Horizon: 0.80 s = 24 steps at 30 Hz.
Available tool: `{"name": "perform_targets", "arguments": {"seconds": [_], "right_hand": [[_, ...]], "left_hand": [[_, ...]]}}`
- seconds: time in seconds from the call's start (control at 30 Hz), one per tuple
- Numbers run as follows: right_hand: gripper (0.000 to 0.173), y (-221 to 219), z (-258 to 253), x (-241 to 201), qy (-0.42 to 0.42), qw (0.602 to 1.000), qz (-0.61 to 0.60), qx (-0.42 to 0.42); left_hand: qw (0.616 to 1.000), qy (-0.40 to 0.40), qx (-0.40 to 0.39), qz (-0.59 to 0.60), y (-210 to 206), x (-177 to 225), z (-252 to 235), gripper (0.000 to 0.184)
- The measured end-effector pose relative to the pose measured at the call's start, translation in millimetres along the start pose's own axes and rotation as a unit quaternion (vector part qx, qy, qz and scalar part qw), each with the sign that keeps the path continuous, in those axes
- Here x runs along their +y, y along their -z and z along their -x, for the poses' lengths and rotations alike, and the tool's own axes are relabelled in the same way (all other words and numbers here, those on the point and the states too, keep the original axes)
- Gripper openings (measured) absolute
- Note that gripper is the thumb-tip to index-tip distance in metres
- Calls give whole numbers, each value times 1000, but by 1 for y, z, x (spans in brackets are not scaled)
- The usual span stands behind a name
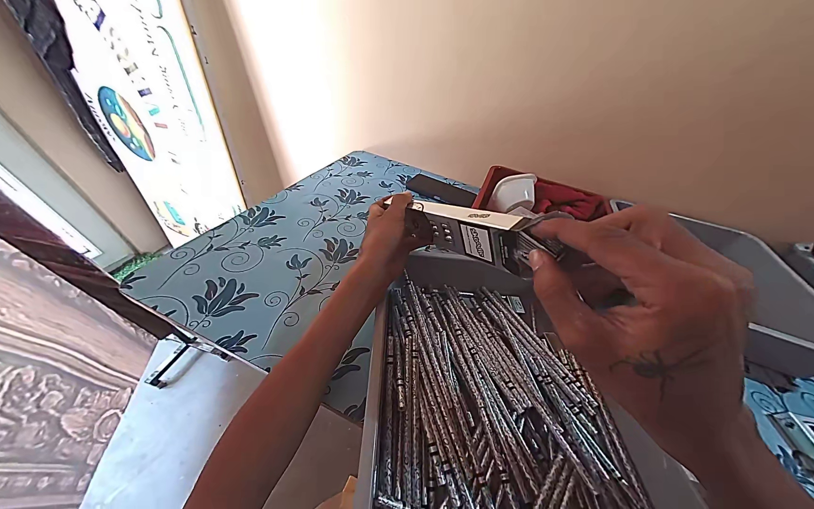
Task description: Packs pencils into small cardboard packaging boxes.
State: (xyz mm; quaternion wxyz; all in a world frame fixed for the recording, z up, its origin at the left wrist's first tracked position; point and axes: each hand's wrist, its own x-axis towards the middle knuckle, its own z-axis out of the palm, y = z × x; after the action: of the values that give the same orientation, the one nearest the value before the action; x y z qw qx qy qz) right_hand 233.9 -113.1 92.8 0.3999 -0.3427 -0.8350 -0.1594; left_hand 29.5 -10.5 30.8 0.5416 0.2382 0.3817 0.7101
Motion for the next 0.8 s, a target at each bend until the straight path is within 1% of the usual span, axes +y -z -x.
{"name": "perform_targets", "arguments": {"seconds": [0.23, 0.37, 0.47, 0.53, 0.57, 0.63, 0.73, 0.8], "right_hand": [[30, 8, -4, -4, -21, 998, 21, -56], [25, 8, -6, 0, -43, 997, 4, -69], [24, 7, -8, 2, -34, 997, 6, -65], [23, 6, -9, 4, -13, 998, -1, -65], [23, 5, -9, 4, -3, 998, -5, -61], [23, -1, -8, 7, 19, 999, -18, -29], [26, -11, -8, 17, 58, 998, -27, 30], [23, -18, -5, 24, 104, 991, -40, 73]], "left_hand": [[1000, -11, -1, -16, 0, -1, 0, 35], [999, -19, -4, -36, 1, -2, -1, 39], [999, -28, 3, -39, 3, -3, -3, 42], [997, -51, 0, -62, 4, -5, -4, 44], [996, -58, -3, -72, 4, -6, -4, 44], [996, -50, -4, -69, 5, -4, -3, 46], [999, -34, 12, -38, 1, -2, 1, 39], [1000, -23, 14, -14, 1, 0, 1, 36]]}}
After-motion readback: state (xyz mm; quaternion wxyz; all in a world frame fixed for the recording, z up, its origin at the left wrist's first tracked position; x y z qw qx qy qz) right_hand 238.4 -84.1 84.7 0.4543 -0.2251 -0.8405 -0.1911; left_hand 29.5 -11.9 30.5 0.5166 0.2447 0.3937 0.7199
